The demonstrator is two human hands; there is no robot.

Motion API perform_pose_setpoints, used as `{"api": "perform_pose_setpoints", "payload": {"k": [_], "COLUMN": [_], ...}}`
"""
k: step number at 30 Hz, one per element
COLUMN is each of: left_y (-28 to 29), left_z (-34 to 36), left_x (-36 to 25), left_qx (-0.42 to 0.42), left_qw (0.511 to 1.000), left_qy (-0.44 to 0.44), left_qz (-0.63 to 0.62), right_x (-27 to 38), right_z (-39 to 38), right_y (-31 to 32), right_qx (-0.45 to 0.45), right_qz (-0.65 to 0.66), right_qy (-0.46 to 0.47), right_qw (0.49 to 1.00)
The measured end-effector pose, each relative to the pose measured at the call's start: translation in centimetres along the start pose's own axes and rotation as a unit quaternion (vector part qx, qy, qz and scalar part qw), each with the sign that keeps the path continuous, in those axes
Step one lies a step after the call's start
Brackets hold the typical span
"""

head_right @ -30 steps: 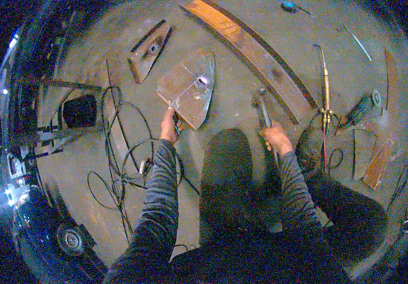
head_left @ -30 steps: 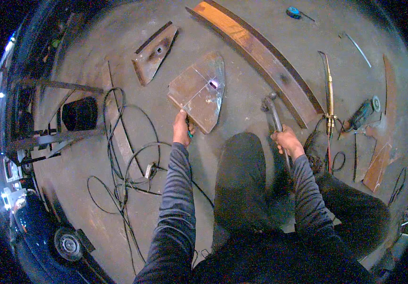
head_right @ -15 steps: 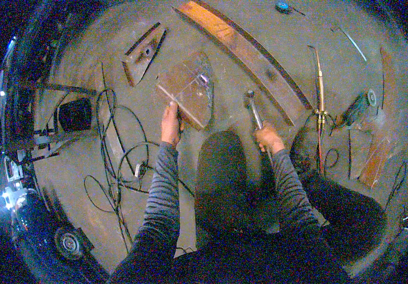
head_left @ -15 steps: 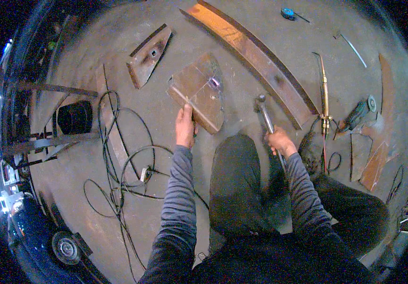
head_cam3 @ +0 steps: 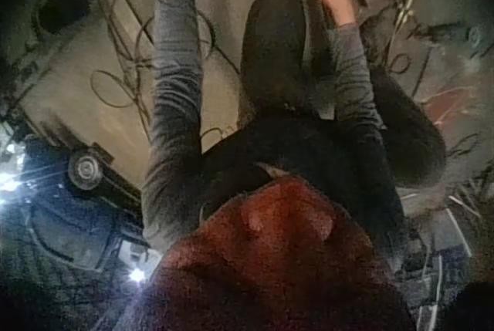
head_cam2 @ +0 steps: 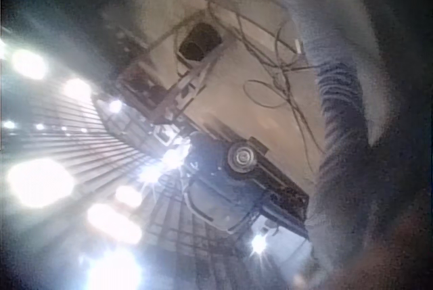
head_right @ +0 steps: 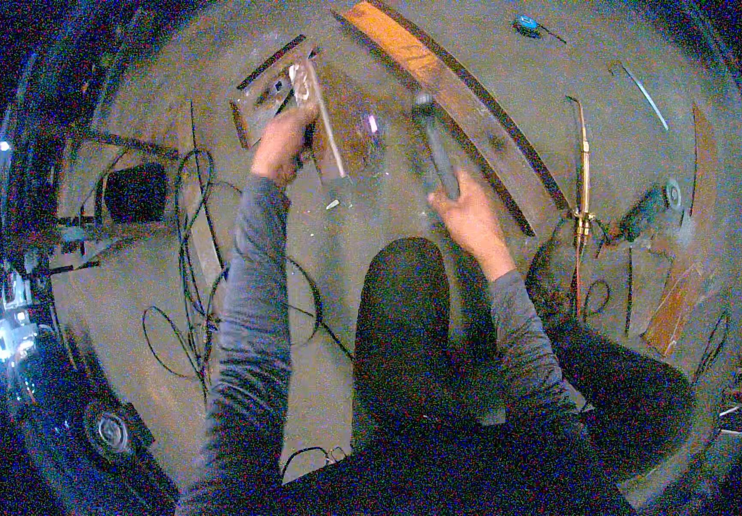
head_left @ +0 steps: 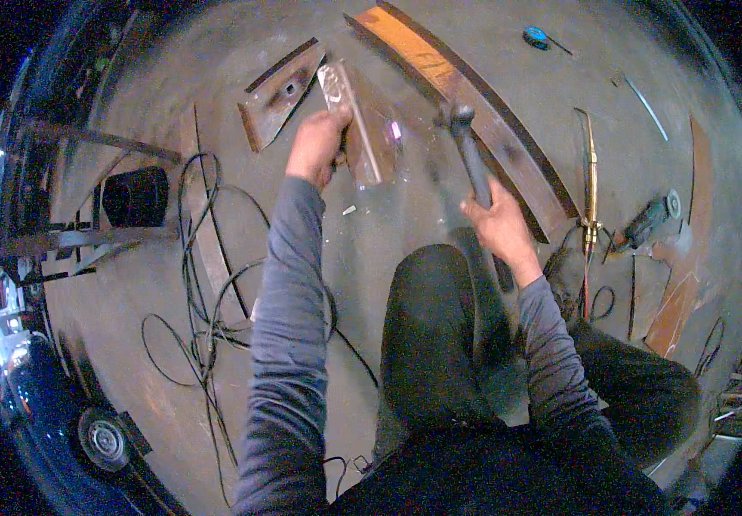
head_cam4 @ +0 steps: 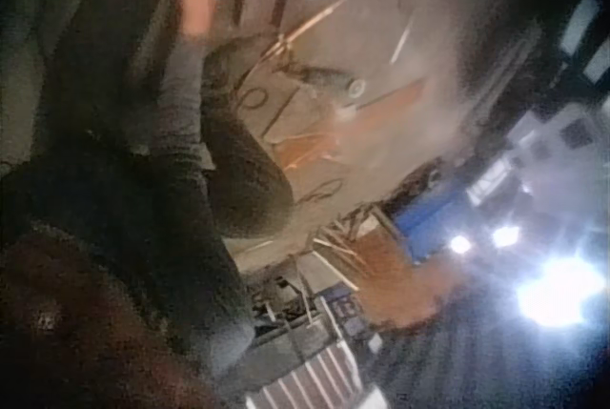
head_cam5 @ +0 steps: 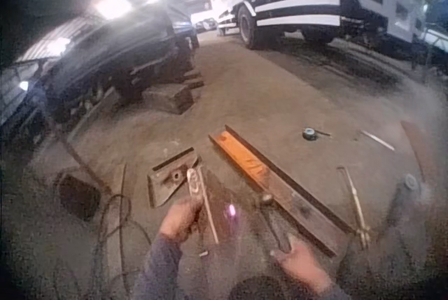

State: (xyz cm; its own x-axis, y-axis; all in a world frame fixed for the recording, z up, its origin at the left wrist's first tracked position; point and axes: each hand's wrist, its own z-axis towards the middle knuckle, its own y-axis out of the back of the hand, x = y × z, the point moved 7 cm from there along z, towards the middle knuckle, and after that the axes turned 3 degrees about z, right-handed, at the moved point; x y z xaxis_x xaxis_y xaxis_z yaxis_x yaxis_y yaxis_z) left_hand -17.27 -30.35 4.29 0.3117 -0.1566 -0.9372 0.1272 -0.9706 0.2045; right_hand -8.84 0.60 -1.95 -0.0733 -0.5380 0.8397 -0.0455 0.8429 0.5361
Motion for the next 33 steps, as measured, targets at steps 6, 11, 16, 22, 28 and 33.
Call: {"api": "perform_pose_setpoints", "payload": {"k": [6,11,16,22,28,33], "left_y": [-0.2,-2.0,2.5,2.2,5.4,8.3], "left_z": [3.1,4.6,3.3,4.1,3.2,3.6], "left_x": [-3.1,0.2,-0.9,-0.7,0.9,2.2], "left_qx": [0.026,0.053,-0.002,0.032,-0.022,0.013], "left_qw": [0.994,0.99,0.997,0.997,0.996,0.995], "left_qy": [0.06,0.007,0.076,0.064,0.078,0.094], "left_qz": [0.084,0.13,-0.016,-0.006,-0.047,-0.011], "right_x": [4.1,1.0,6.3,2.5,4.4,9.2], "right_z": [3.8,4.2,2.6,7.3,4.1,5.9], "right_y": [-3.7,-4.8,-2.8,-6.9,-6.5,-7.0], "right_qx": [-0.017,0.143,-0.064,0.107,0.088,0.0], "right_qz": [-0.039,-0.123,-0.014,-0.117,-0.091,0.016], "right_qy": [0.07,-0.061,0.083,0.043,-0.02,0.067], "right_qw": [0.997,0.98,0.994,0.986,0.992,0.998]}}
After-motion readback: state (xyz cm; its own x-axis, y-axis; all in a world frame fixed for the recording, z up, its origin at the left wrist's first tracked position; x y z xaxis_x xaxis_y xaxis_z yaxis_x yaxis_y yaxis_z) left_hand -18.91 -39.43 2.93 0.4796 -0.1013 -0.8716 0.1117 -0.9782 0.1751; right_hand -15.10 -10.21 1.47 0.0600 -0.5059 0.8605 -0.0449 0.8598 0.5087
